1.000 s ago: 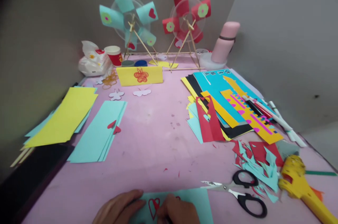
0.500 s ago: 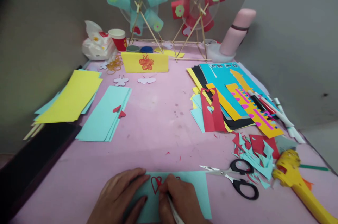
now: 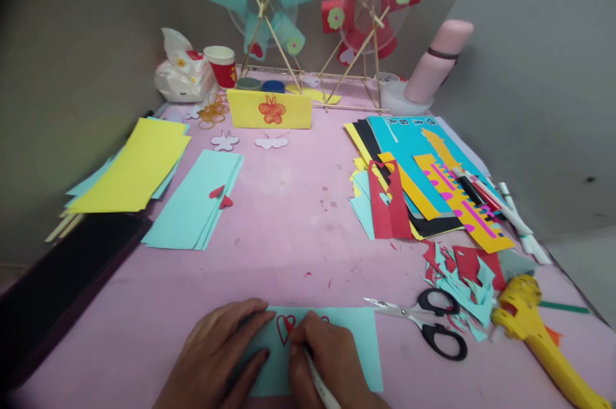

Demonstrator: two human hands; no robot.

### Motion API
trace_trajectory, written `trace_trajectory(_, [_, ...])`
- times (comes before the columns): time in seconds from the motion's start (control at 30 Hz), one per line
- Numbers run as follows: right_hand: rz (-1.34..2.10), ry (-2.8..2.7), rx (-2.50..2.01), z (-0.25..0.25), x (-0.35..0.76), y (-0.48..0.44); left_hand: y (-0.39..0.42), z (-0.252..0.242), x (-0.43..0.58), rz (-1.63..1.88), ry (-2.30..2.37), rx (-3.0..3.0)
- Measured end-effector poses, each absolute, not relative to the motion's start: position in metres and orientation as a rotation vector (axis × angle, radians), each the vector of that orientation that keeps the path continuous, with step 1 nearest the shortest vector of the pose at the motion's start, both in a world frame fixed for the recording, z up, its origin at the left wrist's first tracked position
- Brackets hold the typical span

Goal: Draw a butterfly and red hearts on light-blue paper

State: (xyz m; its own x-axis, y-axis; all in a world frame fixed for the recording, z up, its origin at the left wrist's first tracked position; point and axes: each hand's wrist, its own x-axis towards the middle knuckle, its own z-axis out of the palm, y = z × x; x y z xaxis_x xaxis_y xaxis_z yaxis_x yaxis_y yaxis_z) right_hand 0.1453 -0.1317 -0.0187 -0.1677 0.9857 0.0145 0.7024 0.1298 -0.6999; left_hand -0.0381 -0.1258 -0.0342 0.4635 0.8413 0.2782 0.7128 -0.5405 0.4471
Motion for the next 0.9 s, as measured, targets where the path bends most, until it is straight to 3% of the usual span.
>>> trace_trajectory(0.9, [0.744,-1.949,-1.593,-0.0196,0.1433,-0.1320,-0.1232,-0.0322,-0.0404,0.651,1.306,2.501])
